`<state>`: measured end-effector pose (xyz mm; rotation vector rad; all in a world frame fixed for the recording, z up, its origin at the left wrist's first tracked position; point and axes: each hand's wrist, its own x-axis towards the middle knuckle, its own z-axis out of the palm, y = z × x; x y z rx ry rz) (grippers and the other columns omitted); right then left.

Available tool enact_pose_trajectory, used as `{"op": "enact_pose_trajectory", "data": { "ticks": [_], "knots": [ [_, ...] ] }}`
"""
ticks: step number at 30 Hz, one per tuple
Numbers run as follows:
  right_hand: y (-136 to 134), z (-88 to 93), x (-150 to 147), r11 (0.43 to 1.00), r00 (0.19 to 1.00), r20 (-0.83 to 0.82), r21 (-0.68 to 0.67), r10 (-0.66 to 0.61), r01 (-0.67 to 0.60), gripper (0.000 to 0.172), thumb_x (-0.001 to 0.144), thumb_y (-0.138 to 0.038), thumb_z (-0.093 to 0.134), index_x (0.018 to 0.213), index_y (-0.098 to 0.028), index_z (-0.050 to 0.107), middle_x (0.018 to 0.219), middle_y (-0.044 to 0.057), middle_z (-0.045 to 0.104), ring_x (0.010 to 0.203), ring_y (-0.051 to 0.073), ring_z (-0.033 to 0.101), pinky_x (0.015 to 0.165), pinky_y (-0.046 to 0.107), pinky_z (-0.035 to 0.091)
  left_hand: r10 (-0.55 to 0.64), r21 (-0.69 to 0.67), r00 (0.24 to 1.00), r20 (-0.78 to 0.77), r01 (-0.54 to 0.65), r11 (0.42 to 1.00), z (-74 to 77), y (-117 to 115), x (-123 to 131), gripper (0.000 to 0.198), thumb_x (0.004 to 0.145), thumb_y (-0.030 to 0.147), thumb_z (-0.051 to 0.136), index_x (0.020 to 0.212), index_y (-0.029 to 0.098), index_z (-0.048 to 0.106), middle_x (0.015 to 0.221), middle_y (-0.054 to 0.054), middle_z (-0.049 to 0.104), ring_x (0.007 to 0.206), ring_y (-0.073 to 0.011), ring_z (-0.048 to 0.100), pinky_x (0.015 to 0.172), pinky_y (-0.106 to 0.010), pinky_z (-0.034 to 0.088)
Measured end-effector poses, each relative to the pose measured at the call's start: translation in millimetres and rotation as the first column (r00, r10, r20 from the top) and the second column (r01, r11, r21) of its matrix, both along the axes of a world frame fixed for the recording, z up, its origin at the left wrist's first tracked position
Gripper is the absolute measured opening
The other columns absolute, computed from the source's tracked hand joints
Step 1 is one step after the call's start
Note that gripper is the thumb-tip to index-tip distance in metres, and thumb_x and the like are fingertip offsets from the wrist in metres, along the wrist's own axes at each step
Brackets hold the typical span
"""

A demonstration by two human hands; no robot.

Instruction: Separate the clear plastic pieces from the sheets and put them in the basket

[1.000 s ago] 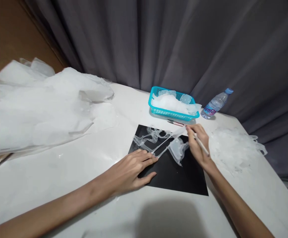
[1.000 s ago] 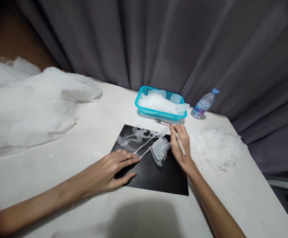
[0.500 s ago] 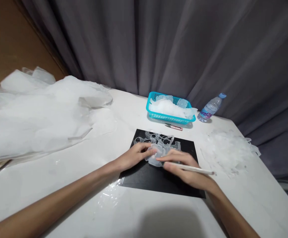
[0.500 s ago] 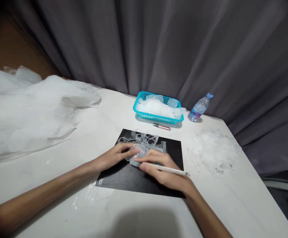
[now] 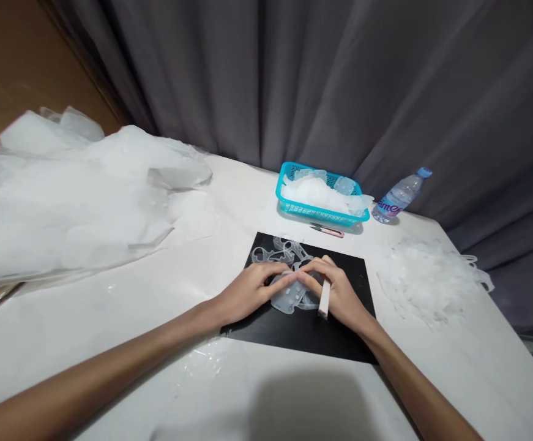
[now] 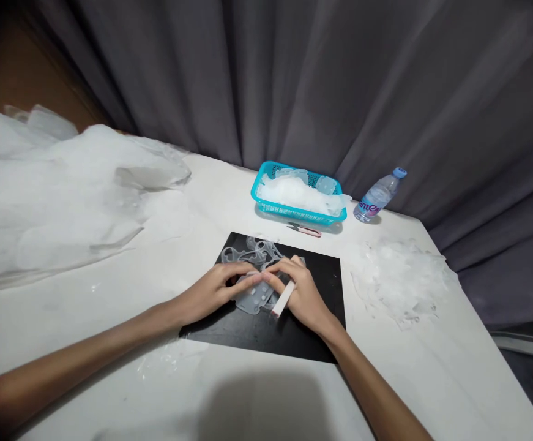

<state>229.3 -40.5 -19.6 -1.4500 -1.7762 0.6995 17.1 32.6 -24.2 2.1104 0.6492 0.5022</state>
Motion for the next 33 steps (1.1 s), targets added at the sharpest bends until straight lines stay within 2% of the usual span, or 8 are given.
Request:
{"op": "enact_pose_trajectory", "data": {
  "ticks": [4, 6, 10, 12, 15, 17, 22, 33],
  "knots": [
    [8.5, -6.3, 1.6, 0.994, 0.993, -0.053, -0.007, -0.107, 0.107, 0.03, 0.101, -0.043, 0.062, 0.085, -0.021, 0.074, 0.079, 0.002, 0.073, 0.074, 0.019, 0.062, 0.076, 0.033, 0.048, -0.152, 0.542, 0.988, 0.02, 0.117, 0.832, 0.0, -13.7, -6.7, 0.035, 0.112, 0.02, 0.038, 0.105, 0.017, 0.071, 0.092, -0.009, 0.072, 0.091, -0.022, 0.069, 0.089, -0.036, 0.055],
    [13.5, -13.3, 5.4, 0.969, 0.969, 0.017, 0.036, -0.247, 0.246, 0.032, 0.101, -0.044, 0.06, 0.085, -0.02, 0.072, 0.081, 0.003, 0.073, 0.073, 0.02, 0.062, 0.072, 0.033, 0.047, -0.198, 0.575, 0.978, 0.059, 0.128, 0.808, 3.1, -20.2, -10.2, 0.034, 0.111, 0.017, 0.036, 0.11, 0.017, 0.071, 0.095, -0.01, 0.074, 0.091, -0.0217, 0.07, 0.088, -0.034, 0.057],
    [17.7, -23.0, 18.0, 0.934, 0.928, 0.119, 0.1, -0.352, 0.342, 0.031, 0.102, -0.045, 0.057, 0.088, -0.021, 0.071, 0.09, 0.007, 0.073, 0.085, 0.024, 0.064, 0.084, 0.038, 0.047, 0.058, -0.101, 0.987, 0.151, -0.043, 0.994, 9.4, -19.9, -9.0, 0.033, 0.111, 0.038, 0.045, 0.103, 0.018, 0.07, 0.095, -0.006, 0.075, 0.086, -0.021, 0.073, 0.081, -0.033, 0.058],
    [14.5, -22.9, 25.4, 0.931, 0.927, 0.121, 0.138, -0.356, 0.339, 0.03, 0.103, -0.046, 0.056, 0.1, -0.02, 0.072, 0.096, 0.008, 0.072, 0.091, 0.026, 0.064, 0.088, 0.041, 0.047, 0.148, -0.529, 0.968, 0.201, -0.02, 0.849, 10.2, -13.3, -5.1, 0.033, 0.107, 0.044, 0.053, 0.1, 0.017, 0.069, 0.093, -0.007, 0.077, 0.088, -0.023, 0.076, 0.084, -0.037, 0.06],
    [2.6, -16.7, 33.7, 0.888, 0.908, 0.099, 0.273, -0.408, 0.369, 0.026, 0.105, -0.041, 0.054, 0.113, -0.02, 0.068, 0.106, 0.009, 0.067, 0.096, 0.025, 0.063, 0.087, 0.041, 0.05, 0.25, -0.815, 0.917, 0.312, 0.122, 0.567, 11.1, -3.6, -0.8, 0.03, 0.101, 0.044, 0.065, 0.106, 0.015, 0.069, 0.096, -0.012, 0.081, 0.09, -0.0268, 0.079, 0.093, -0.047, 0.062],
    [-7.8, -10.4, 34.6, 0.907, 0.933, 0.123, 0.306, -0.339, 0.289, 0.019, 0.107, -0.036, 0.053, 0.105, -0.022, 0.066, 0.101, 0.008, 0.065, 0.092, 0.023, 0.062, 0.083, 0.039, 0.051, 0.31, -0.86, 0.894, 0.324, 0.142, 0.489, 13.9, -0.1, -0.7, 0.03, 0.1, 0.042, 0.067, 0.109, 0.013, 0.07, 0.101, -0.015, 0.081, 0.092, -0.0278, 0.08, 0.096, -0.049, 0.061],
    [-26.3, 2.0, 21.6, 0.978, 0.927, 0.343, 0.085, 0.151, -0.191, 0.012, 0.102, -0.035, 0.066, 0.101, -0.024, 0.06, 0.097, 0.004, 0.066, 0.091, 0.023, 0.064, 0.08, 0.037, 0.053, 0.364, -0.867, 0.868, 0.338, 0.137, 0.478, 23.3, 2.3, -4.4, 0.028, 0.103, 0.036, 0.064, 0.114, 0.012, 0.072, 0.111, -0.018, 0.081, 0.099, -0.0295, 0.08, 0.096, -0.047, 0.063],
    [-29.7, -5.5, 13.5, 0.954, 0.851, 0.471, 0.06, 0.233, -0.294, 0.015, 0.11, -0.023, 0.046, 0.097, -0.024, 0.054, 0.093, 0.005, 0.065, 0.086, 0.023, 0.063, 0.075, 0.037, 0.053, 0.332, -0.87, 0.861, 0.386, 0.219, 0.442, 27.0, 1.5, -7.3, 0.031, 0.107, 0.032, 0.057, 0.123, 0.009, 0.071, 0.121, -0.021, 0.078, 0.111, -0.0317, 0.078, 0.101, -0.048, 0.06]
  ]
}}
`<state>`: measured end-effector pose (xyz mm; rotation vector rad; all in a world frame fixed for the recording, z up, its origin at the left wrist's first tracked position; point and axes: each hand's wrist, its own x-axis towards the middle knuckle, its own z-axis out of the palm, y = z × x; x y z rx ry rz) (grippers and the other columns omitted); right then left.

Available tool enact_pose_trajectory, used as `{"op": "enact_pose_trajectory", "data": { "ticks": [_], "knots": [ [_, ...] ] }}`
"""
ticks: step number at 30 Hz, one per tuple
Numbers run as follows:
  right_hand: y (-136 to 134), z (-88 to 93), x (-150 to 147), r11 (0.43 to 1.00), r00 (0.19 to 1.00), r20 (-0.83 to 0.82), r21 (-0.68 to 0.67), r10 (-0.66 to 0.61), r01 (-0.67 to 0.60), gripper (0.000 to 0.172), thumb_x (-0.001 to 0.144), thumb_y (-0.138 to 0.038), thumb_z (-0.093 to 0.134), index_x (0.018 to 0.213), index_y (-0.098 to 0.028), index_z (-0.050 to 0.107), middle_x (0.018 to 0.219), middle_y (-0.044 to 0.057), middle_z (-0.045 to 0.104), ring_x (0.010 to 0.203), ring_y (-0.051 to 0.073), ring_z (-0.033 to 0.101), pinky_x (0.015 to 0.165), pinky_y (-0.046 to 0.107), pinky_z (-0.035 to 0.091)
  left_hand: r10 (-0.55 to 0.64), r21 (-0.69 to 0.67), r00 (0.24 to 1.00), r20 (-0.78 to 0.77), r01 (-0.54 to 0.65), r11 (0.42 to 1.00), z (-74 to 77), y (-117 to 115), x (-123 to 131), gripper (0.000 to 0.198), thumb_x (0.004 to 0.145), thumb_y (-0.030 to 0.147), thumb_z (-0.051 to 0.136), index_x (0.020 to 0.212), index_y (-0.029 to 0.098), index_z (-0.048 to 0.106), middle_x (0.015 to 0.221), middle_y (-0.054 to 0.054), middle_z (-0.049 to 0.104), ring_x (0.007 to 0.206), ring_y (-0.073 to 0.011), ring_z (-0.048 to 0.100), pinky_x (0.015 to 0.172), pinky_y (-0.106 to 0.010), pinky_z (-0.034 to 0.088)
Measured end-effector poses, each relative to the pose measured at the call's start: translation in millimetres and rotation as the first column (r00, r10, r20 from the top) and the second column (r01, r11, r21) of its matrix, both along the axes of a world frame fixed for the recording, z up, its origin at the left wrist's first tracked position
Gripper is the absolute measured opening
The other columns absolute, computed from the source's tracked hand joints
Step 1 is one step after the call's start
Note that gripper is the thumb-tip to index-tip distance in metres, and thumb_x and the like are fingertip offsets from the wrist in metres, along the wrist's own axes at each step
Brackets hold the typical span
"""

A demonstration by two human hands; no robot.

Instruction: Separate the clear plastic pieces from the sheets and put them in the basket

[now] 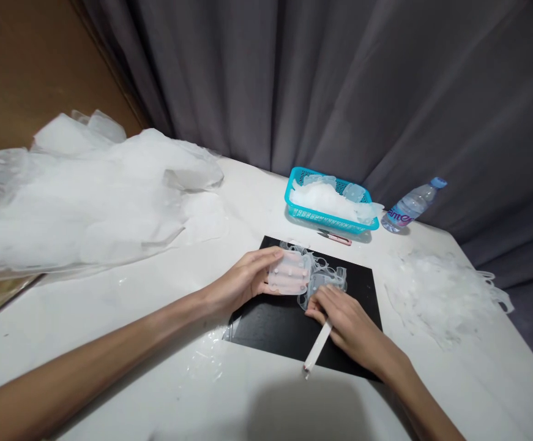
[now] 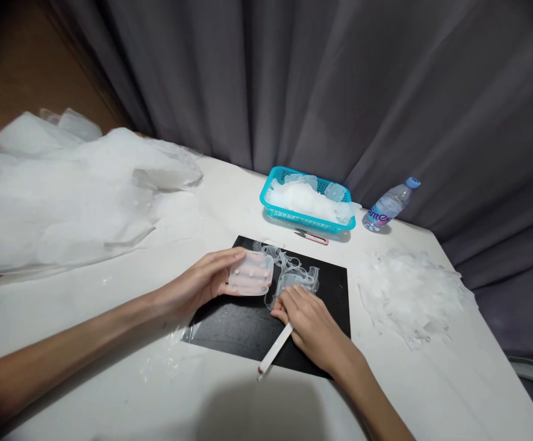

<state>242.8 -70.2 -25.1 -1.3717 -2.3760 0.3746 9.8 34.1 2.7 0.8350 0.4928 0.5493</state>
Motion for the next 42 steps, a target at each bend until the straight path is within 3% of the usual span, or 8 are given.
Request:
{"op": "enact_pose_trajectory", "data": {
  "ticks": [7, 11, 14, 16, 21, 28, 33, 42],
  "knots": [
    [-3.3, 18.5, 5.9, 0.995, 0.999, -0.054, -0.096, 0.008, -0.013, 0.02, 0.111, -0.029, 0.047, 0.094, -0.023, 0.056, 0.092, 0.005, 0.066, 0.087, 0.022, 0.063, 0.077, 0.036, 0.053, -0.002, -0.005, 1.0, -0.018, 0.002, 1.0, -2.7, 2.1, 1.4, 0.031, 0.106, 0.032, 0.058, 0.123, 0.01, 0.071, 0.12, -0.02, 0.079, 0.11, -0.0314, 0.077, 0.104, -0.05, 0.058],
    [0.6, 22.8, 37.4, 0.974, 0.978, -0.051, -0.109, -0.204, 0.198, 0.024, 0.112, -0.033, 0.043, 0.094, -0.024, 0.058, 0.093, 0.005, 0.066, 0.089, 0.023, 0.063, 0.08, 0.037, 0.05, 0.006, -0.041, 0.999, -0.049, -0.008, 0.999, -2.5, 2.4, 1.5, 0.03, 0.105, 0.03, 0.06, 0.123, 0.009, 0.071, 0.12, -0.021, 0.079, 0.11, -0.0323, 0.077, 0.106, -0.051, 0.057],
    [2.5, 16.0, 57.1, 0.918, 0.925, -0.014, -0.127, -0.379, 0.375, 0.025, 0.111, -0.037, 0.043, 0.097, -0.025, 0.058, 0.095, 0.005, 0.068, 0.089, 0.024, 0.064, 0.079, 0.038, 0.048, -0.002, -0.062, 0.999, -0.049, -0.001, 0.998, -2.1, 2.6, 1.3, 0.03, 0.104, 0.031, 0.061, 0.123, 0.009, 0.07, 0.12, -0.021, 0.078, 0.111, -0.0329, 0.077, 0.108, -0.053, 0.056],
    [2.9, 10.6, 62.6, 0.89, 0.904, 0.001, -0.176, -0.427, 0.42, 0.023, 0.109, -0.042, 0.045, 0.101, -0.025, 0.058, 0.094, 0.004, 0.068, 0.088, 0.024, 0.065, 0.079, 0.037, 0.047, -0.007, -0.063, 0.999, -0.051, 0.004, 0.998, -2.1, 2.8, 1.3, 0.029, 0.103, 0.031, 0.062, 0.122, 0.01, 0.07, 0.121, -0.021, 0.078, 0.111, -0.0328, 0.077, 0.109, -0.053, 0.055],
    [2.7, 1.8, 61.2, 0.868, 0.903, -0.053, -0.306, -0.426, 0.391, 0.027, 0.103, -0.053, 0.056, 0.109, -0.027, 0.056, 0.09, -0.001, 0.064, 0.086, 0.022, 0.065, 0.079, 0.034, 0.047, -0.013, -0.067, 0.999, -0.045, 0.01, 0.998, -2.2, 3.0, 1.5, 0.029, 0.103, 0.033, 0.062, 0.12, 0.011, 0.07, 0.121, -0.021, 0.078, 0.112, -0.033, 0.076, 0.111, -0.053, 0.053],
    [6.3, -6.0, 59.4, 0.835, 0.874, -0.159, -0.414, -0.458, 0.362, 0.025, 0.101, -0.05, 0.059, 0.102, -0.026, 0.057, 0.085, -0.002, 0.059, 0.081, 0.02, 0.062, 0.074, 0.031, 0.045, -0.036, -0.071, 0.999, -0.001, 0.036, 0.997, -3.1, 2.8, 1.4, 0.031, 0.104, 0.033, 0.059, 0.121, 0.01, 0.071, 0.122, -0.022, 0.078, 0.114, -0.0347, 0.076, 0.112, -0.056, 0.051],
    [6.2, -9.1, 58.4, 0.851, 0.874, -0.209, -0.411, -0.438, 0.328, 0.026, 0.105, -0.048, 0.049, 0.097, -0.025, 0.057, 0.083, -0.002, 0.056, 0.078, 0.019, 0.058, 0.073, 0.03, 0.043, -0.07, -0.106, 0.997, 0.016, 0.071, 0.992, -5.5, 4.0, 0.1, 0.042, 0.105, 0.041, 0.057, 0.129, 0.01, 0.069, 0.128, -0.022, 0.075, 0.12, -0.0366, 0.073, 0.113, -0.056, 0.05],
    [4.8, -8.2, 56.8, 0.86, 0.897, -0.142, -0.378, -0.419, 0.342, 0.026, 0.107, -0.046, 0.044, 0.092, -0.025, 0.049, 0.083, -0.002, 0.054, 0.077, 0.019, 0.056, 0.073, 0.031, 0.042, -0.09, -0.136, 0.995, 0.045, 0.096, 0.986, -5.1, 4.1, -0.8, 0.05, 0.105, 0.048, 0.054, 0.132, 0.009, 0.069, 0.134, -0.023, 0.072, 0.125, -0.0393, 0.069, 0.113, -0.056, 0.051]
  ]
}}
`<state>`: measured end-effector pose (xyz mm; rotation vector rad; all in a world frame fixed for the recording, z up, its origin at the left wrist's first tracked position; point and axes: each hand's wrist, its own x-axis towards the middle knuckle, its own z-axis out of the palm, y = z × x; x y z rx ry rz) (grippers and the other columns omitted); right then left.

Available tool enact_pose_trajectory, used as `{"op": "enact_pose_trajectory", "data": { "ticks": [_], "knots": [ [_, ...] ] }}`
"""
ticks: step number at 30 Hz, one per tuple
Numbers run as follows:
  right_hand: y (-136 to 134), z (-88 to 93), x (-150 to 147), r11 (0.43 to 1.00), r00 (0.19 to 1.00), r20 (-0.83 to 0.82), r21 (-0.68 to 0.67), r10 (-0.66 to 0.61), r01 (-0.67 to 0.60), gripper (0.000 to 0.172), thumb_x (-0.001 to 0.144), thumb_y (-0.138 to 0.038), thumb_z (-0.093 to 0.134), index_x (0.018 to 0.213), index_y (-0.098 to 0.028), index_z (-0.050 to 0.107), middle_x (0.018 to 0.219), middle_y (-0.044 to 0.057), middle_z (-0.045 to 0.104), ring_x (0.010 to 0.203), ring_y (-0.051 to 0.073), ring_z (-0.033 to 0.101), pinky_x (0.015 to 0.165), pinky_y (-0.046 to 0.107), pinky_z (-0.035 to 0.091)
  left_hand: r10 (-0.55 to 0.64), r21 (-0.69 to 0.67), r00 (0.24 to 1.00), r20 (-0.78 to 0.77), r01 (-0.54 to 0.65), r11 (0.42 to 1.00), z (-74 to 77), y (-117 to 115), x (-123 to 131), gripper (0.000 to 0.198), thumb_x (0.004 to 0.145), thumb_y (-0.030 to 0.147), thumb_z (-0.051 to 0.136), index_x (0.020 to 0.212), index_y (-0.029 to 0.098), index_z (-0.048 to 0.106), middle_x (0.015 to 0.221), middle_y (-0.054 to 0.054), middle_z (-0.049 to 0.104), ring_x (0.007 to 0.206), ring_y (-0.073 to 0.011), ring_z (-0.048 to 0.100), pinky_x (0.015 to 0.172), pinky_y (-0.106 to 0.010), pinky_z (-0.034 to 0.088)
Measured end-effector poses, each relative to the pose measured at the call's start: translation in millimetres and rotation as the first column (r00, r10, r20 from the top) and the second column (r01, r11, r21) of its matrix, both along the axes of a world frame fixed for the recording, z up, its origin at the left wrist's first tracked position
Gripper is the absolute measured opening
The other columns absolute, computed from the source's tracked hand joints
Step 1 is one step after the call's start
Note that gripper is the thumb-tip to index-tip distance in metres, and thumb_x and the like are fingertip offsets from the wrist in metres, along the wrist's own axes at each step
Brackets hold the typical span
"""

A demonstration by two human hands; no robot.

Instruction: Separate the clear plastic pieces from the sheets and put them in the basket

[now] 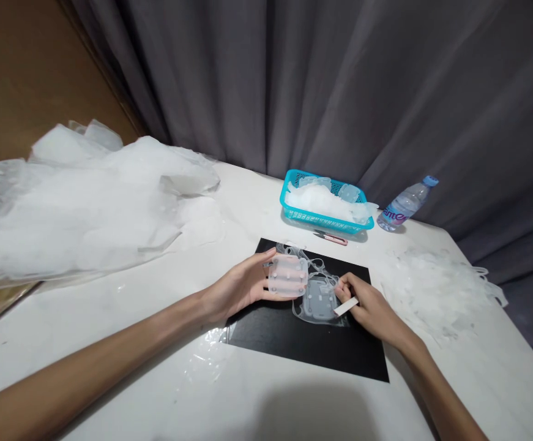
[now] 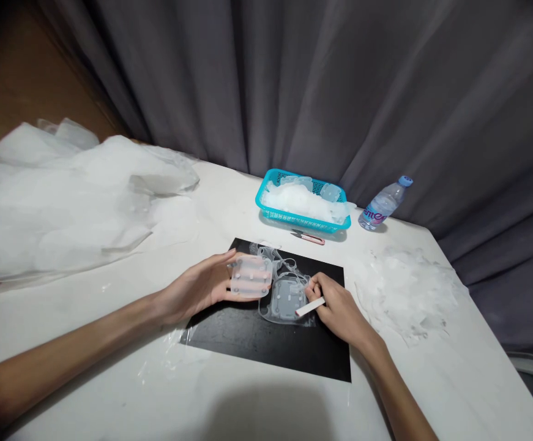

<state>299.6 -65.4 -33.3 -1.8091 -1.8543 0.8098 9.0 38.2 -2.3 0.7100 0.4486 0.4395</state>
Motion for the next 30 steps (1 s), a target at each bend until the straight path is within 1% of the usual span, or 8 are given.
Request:
{"op": "enact_pose_trajectory", "data": {
  "ticks": [7, 12, 15, 17, 22, 25, 27, 30],
  "knots": [
    [0.4, 3.3, -1.4, 1.0, 0.999, 0.021, 0.014, 0.026, -0.026, 0.025, 0.107, -0.043, 0.041, 0.091, -0.025, 0.046, 0.082, -0.002, 0.053, 0.075, 0.019, 0.055, 0.071, 0.031, 0.041, 0.027, -0.015, 0.999, -0.029, -0.027, 1.0, 3.9, 0.0, 1.0, 0.05, 0.105, 0.049, 0.055, 0.128, 0.008, 0.071, 0.134, -0.023, 0.072, 0.124, -0.0398, 0.07, 0.113, -0.058, 0.05],
    [1.0, 4.5, 0.1, 1.0, 1.0, 0.016, 0.001, 0.018, -0.018, 0.028, 0.108, -0.042, 0.036, 0.086, -0.025, 0.041, 0.082, -0.001, 0.054, 0.075, 0.019, 0.053, 0.07, 0.031, 0.039, 0.01, -0.012, 1.0, -0.004, -0.01, 1.0, 3.9, 0.1, 0.8, 0.049, 0.105, 0.049, 0.053, 0.129, 0.009, 0.071, 0.134, -0.022, 0.072, 0.123, -0.0387, 0.071, 0.113, -0.056, 0.05],
    [2.6, 2.4, 0.0, 1.0, 1.0, 0.02, 0.016, 0.005, -0.006, 0.03, 0.108, -0.04, 0.035, 0.081, -0.026, 0.039, 0.08, -0.001, 0.056, 0.072, 0.02, 0.051, 0.068, 0.032, 0.037, 0.009, -0.006, 1.0, -0.008, -0.009, 1.0, 3.0, 0.3, 0.2, 0.049, 0.106, 0.048, 0.053, 0.13, 0.009, 0.07, 0.134, -0.022, 0.072, 0.125, -0.0381, 0.07, 0.116, -0.056, 0.047],
    [3.9, -1.1, -0.3, 0.999, 0.999, 0.022, 0.044, -0.033, 0.032, 0.033, 0.107, -0.041, 0.035, 0.078, -0.026, 0.037, 0.076, -0.001, 0.055, 0.069, 0.02, 0.05, 0.067, 0.032, 0.035, 0.01, 0.009, 1.0, -0.015, -0.01, 1.0, 3.2, 0.3, 0.1, 0.048, 0.106, 0.047, 0.053, 0.131, 0.009, 0.07, 0.135, -0.022, 0.072, 0.126, -0.0381, 0.069, 0.118, -0.056, 0.046],
    [8.5, -13.3, 4.9, 0.96, 0.969, -0.036, 0.131, -0.245, 0.247, 0.044, 0.102, -0.057, 0.043, 0.072, -0.026, 0.039, 0.064, -0.002, 0.049, 0.061, 0.019, 0.044, 0.063, 0.033, 0.03, 0.008, 0.032, 1.0, -0.011, -0.008, 0.999, 5.4, 0.0, 0.9, 0.048, 0.105, 0.047, 0.054, 0.13, 0.01, 0.07, 0.135, -0.022, 0.072, 0.126, -0.0371, 0.069, 0.118, -0.055, 0.045],
    [12.5, -16.4, 12.4, 0.942, 0.951, -0.081, 0.134, -0.298, 0.307, 0.05, 0.102, -0.064, 0.041, 0.071, -0.026, 0.043, 0.063, -0.001, 0.05, 0.06, 0.019, 0.047, 0.063, 0.033, 0.034, 0.001, 0.042, 1.0, -0.01, 0.0, 0.999, 5.1, -0.1, 1.1, 0.049, 0.105, 0.047, 0.053, 0.132, 0.009, 0.07, 0.136, -0.022, 0.071, 0.13, -0.0361, 0.067, 0.119, -0.054, 0.044],
    [14.9, -16.0, 17.1, 0.931, 0.939, -0.115, 0.138, -0.323, 0.338, 0.052, 0.103, -0.066, 0.037, 0.07, -0.025, 0.044, 0.065, -0.001, 0.051, 0.061, 0.018, 0.049, 0.062, 0.032, 0.037, -0.005, 0.049, 1.0, -0.011, 0.005, 0.999, 3.6, 0.1, 1.1, 0.049, 0.105, 0.047, 0.053, 0.133, 0.009, 0.069, 0.136, -0.022, 0.071, 0.131, -0.0359, 0.066, 0.118, -0.054, 0.045],
    [16.2, -13.4, 20.0, 0.907, 0.919, -0.153, 0.168, -0.364, 0.387, 0.049, 0.103, -0.065, 0.038, 0.075, -0.025, 0.043, 0.066, -0.002, 0.049, 0.061, 0.018, 0.049, 0.061, 0.031, 0.039, -0.014, 0.061, 1.0, -0.01, 0.014, 0.998, 1.2, 0.8, 1.1, 0.05, 0.105, 0.047, 0.054, 0.134, 0.01, 0.069, 0.136, -0.021, 0.072, 0.13, -0.0354, 0.067, 0.117, -0.053, 0.045]
  ]
}}
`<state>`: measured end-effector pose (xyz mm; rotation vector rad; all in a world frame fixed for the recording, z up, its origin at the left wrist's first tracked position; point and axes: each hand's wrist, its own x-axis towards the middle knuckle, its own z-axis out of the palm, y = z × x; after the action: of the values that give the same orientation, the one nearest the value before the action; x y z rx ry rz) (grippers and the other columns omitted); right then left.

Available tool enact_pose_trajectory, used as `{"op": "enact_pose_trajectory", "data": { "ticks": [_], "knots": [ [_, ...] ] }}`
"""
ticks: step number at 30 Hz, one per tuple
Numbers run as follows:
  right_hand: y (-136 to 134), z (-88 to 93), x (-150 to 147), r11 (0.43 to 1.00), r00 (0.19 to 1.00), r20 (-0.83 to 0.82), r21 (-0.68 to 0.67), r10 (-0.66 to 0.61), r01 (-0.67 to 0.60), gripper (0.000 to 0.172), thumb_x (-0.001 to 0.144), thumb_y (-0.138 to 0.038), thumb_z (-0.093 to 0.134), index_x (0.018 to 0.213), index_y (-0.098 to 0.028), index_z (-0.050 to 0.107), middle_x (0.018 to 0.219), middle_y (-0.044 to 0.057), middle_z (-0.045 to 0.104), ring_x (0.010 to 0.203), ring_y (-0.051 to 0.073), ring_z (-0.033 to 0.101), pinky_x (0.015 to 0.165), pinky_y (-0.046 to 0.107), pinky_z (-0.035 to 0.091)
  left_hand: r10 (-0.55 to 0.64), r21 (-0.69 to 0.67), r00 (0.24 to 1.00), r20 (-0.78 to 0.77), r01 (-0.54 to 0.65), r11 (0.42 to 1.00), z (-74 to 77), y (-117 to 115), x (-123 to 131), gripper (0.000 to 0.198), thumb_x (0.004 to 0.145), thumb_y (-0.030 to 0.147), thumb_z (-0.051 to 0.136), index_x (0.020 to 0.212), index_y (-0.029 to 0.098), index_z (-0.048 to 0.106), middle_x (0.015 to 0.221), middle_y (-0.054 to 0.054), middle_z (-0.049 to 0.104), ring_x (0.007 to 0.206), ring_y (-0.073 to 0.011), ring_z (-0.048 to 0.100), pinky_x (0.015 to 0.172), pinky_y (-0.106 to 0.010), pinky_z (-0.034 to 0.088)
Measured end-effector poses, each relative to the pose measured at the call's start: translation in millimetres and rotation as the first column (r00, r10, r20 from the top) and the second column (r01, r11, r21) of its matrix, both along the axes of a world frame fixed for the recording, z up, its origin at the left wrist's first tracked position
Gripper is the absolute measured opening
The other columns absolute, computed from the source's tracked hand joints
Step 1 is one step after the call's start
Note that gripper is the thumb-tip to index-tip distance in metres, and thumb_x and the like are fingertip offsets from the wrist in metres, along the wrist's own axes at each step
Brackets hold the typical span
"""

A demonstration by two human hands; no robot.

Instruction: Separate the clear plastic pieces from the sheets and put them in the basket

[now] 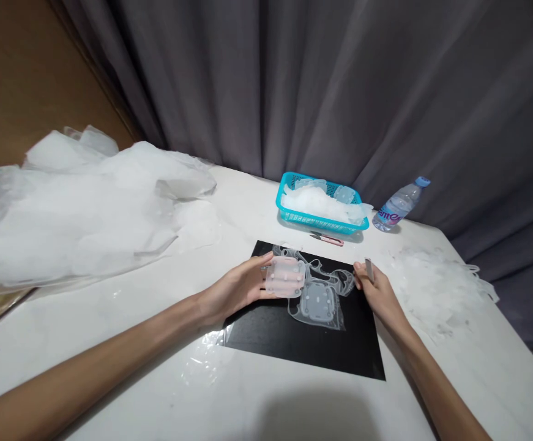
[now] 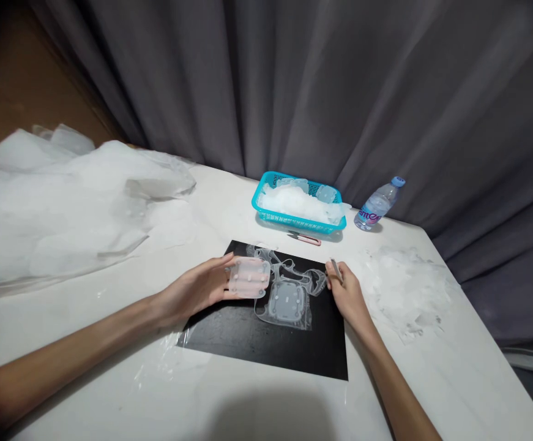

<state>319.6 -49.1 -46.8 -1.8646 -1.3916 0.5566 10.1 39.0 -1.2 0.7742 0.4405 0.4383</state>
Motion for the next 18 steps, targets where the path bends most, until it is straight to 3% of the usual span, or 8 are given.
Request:
{"op": "enact_pose_trajectory", "data": {
  "ticks": [3, 8, 13, 18],
  "knots": [
    [-3.0, 5.4, -4.0, 0.999, 1.0, 0.01, 0.047, 0.005, -0.005, 0.039, 0.099, -0.063, 0.051, 0.093, -0.024, 0.052, 0.076, -0.002, 0.054, 0.064, 0.017, 0.05, 0.063, 0.03, 0.042, -0.007, 0.005, 1.0, 0.001, 0.007, 1.0, -1.0, 1.0, 0.3, 0.051, 0.105, 0.047, 0.054, 0.136, 0.009, 0.067, 0.134, -0.022, 0.073, 0.128, -0.0348, 0.068, 0.117, -0.053, 0.045],
    [-11.8, 14.8, -17.6, 0.945, 0.915, 0.245, -0.012, 0.32, -0.328, 0.028, 0.096, -0.046, 0.066, 0.118, -0.029, 0.065, 0.114, 0.007, 0.059, 0.103, 0.026, 0.064, 0.086, 0.036, 0.05, -0.004, 0.003, 1.0, -0.017, 0.004, 1.0, -1.7, 1.9, -0.4, 0.052, 0.106, 0.048, 0.052, 0.137, 0.009, 0.066, 0.136, -0.022, 0.072, 0.129, -0.035, 0.067, 0.115, -0.052, 0.046],
    [-8.5, 9.0, -20.3, 0.926, 0.884, 0.306, 0.022, 0.352, -0.377, 0.017, 0.105, -0.03, 0.047, 0.104, -0.026, 0.063, 0.11, 0.008, 0.063, 0.106, 0.027, 0.063, 0.092, 0.04, 0.048, -0.007, -0.019, 1.0, -0.029, 0.007, 1.0, -1.9, 2.1, -2.0, 0.054, 0.106, 0.048, 0.051, 0.142, 0.01, 0.064, 0.138, -0.021, 0.07, 0.133, -0.0355, 0.064, 0.118, -0.053, 0.043],
    [-4.0, 3.6, -18.5, 0.941, 0.912, 0.27, 0.048, 0.31, -0.334, 0.014, 0.1, -0.022, 0.042, 0.097, -0.025, 0.056, 0.102, 0.008, 0.069, 0.098, 0.027, 0.064, 0.087, 0.039, 0.047, -0.021, -0.005, 0.999, -0.028, 0.021, 1.0, -2.1, 2.8, -1.9, 0.056, 0.106, 0.049, 0.05, 0.145, 0.011, 0.061, 0.138, -0.021, 0.07, 0.133, -0.0349, 0.064, 0.12, -0.052, 0.042]
  ]
}}
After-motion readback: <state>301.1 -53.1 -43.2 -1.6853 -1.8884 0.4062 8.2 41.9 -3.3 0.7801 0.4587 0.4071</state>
